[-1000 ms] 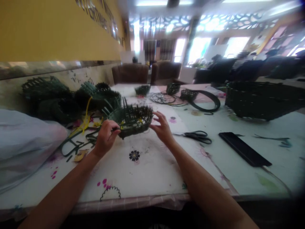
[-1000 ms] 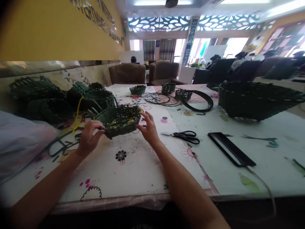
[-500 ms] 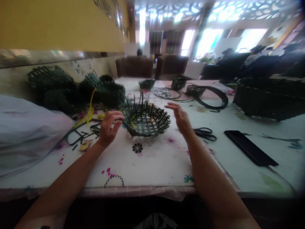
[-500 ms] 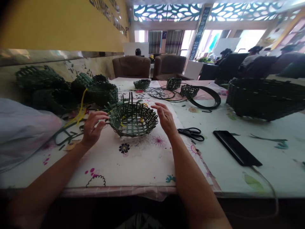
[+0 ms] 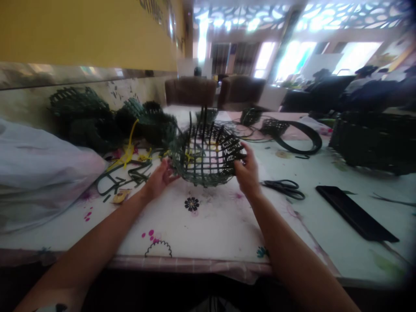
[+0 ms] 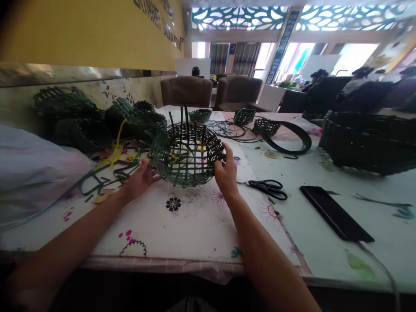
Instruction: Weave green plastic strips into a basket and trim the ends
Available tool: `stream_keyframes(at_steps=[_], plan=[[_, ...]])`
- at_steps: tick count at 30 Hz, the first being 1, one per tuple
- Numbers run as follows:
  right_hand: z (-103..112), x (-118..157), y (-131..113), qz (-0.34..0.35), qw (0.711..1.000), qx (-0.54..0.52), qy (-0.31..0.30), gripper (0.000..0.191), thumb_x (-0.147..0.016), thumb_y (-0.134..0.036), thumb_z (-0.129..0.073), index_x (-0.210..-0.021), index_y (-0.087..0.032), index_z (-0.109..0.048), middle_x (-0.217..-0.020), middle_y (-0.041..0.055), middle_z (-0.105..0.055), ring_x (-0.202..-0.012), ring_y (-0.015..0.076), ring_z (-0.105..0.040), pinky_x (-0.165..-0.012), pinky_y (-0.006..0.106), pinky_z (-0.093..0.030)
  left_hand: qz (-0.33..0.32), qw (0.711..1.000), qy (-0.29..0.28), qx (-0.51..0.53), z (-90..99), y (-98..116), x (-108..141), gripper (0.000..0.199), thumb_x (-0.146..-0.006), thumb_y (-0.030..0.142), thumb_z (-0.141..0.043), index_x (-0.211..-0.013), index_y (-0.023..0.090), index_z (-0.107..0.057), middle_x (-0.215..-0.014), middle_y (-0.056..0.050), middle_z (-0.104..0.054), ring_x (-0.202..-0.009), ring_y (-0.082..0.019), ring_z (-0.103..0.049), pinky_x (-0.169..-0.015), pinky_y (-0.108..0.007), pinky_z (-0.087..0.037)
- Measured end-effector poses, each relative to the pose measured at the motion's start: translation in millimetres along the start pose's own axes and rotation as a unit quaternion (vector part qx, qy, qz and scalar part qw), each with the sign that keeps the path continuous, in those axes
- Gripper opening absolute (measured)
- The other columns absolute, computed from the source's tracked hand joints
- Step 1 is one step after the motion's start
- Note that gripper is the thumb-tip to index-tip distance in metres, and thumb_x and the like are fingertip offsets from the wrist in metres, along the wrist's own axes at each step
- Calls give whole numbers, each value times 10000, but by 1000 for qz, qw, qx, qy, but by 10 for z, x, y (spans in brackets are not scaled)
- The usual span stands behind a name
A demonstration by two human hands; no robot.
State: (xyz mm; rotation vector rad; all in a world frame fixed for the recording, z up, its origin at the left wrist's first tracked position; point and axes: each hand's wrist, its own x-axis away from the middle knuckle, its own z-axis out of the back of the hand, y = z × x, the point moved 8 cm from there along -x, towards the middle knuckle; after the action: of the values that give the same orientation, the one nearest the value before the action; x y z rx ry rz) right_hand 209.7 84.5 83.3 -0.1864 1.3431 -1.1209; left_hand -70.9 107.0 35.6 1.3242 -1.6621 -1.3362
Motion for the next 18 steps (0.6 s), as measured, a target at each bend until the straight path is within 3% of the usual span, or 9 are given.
stream_keyframes(at_steps=[3, 8, 11, 13, 16, 18], plan=[[71, 47, -148, -18, 999, -5, 32, 617, -835, -176, -394, -1446, -253, -361, -1037, 77, -630, -655, 145, -539, -567, 295, -482, 48, 998, -29, 41, -17, -92, 12, 621, -781, 711, -593, -1167, 227, -645, -1233, -96, -656, -1134, -269, -607, -915, -413, -526], [50, 115, -366, 18, 1000, 7, 22, 631, -858, -183, -375, -1479, -283, -324, -1138, 85, -624, -759, 175, -591, -652, 333, -510, 80, 996, 19, 40, 135, -180, 43, 485, -729, 564, -744, -1050, 203, -698, -1129, -75, -708, -1129, -264, -622, -918, -383, -529], [57, 111, -325, 7, 999, -4, 33, 604, -878, -194, -373, -1474, -272, -323, -1116, 87, -629, -788, 185, -604, -665, 347, -527, 91, 994, -46, 31, 16, -185, 74, 533, -711, 546, -762, -1096, 184, -689, -1140, -92, -705, -1157, -290, -610, -930, -399, -521], [37, 88, -262, -2, 1000, -2, 22, 592, -895, -207, -373, -1480, -273, -310, -1081, 84, -638, -784, 190, -613, -672, 364, -539, 93, 993, -58, 34, -46, -190, 88, 542, -706, 532, -767, -1104, 172, -686, -1140, -96, -704, -1164, -295, -607, -947, -399, -509], [2, 48, -202, -4, 1000, 27, -3, 571, -930, -275, -409, -1491, -271, -300, -1093, 93, -650, -871, 226, -637, -748, 431, -557, 72, 996, 11, 42, -16, -197, 83, 492, -721, 476, -764, -1093, 165, -680, -1112, -83, -711, -1140, -271, -619, -967, -376, -488], [44, 41, -287, 29, 996, 80, 19, 567, -932, -345, -473, -1477, -256, -341, -1226, 125, -615, -1086, 289, -599, -884, 519, -521, 57, 997, 43, 42, -8, -211, 84, 472, -740, 417, -757, -1135, 181, -656, -1112, -73, -708, -1119, -260, -628, -957, -381, -487]])
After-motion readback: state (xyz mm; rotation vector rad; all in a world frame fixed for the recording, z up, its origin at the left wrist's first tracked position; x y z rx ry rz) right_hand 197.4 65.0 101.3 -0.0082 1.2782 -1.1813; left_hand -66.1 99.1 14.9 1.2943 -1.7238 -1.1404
